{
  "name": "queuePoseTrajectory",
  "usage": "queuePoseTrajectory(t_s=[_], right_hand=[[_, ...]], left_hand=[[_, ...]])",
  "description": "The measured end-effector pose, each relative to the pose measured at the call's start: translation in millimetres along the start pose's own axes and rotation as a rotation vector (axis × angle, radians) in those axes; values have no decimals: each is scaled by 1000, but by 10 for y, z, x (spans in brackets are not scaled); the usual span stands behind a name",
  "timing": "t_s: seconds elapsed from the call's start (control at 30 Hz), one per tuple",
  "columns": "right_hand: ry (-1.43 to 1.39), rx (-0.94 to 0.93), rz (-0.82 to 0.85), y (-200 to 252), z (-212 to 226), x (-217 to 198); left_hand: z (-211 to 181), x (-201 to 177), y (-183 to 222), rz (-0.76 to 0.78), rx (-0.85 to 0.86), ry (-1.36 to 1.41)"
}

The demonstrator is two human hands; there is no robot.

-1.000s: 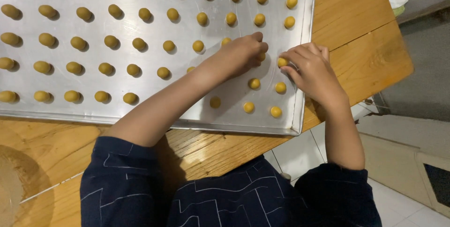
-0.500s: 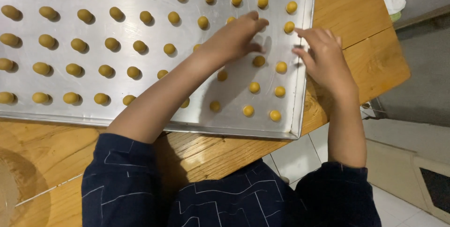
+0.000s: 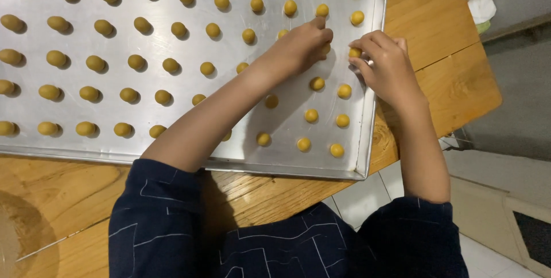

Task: Rolling small portions of dough into balls and arranging them on a baking tray.

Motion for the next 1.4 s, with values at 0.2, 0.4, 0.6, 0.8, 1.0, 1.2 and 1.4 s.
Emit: queuePoseTrajectory(t_s=[0.2,0.4,0.6,0.8,1.0,1.2,1.4], right_hand=[[19,-3,66,58,29,25],[47,3,80,77,52,26],[55,-8,71,77,73,2],[-108,-13,43,207,211,-286],[-170,144,295,338,519,-389],[-17,117,316,382,480,-301],[15,94,277,450,455,-370]], left_hand=[[-20,55,22,76,-57,47],[-49,26,34,84,-36,20],[-35,59,63,41,-12,-7],[-297,-124,166,-57,-2,-80],[-759,-339,360,143,78,-30],[-644,-217,385,202,72,-64],[-779,-365,435,205,59,-73]])
Point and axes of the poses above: each hand's wrist, its own y-axis away from the middle knuckle, its own x-axis out of the palm, z = x × y, the point moved 2 cm from there along -y, towards the middle knuckle, and after that the axes turned 14 degrees about x, right-handed, at the moved point
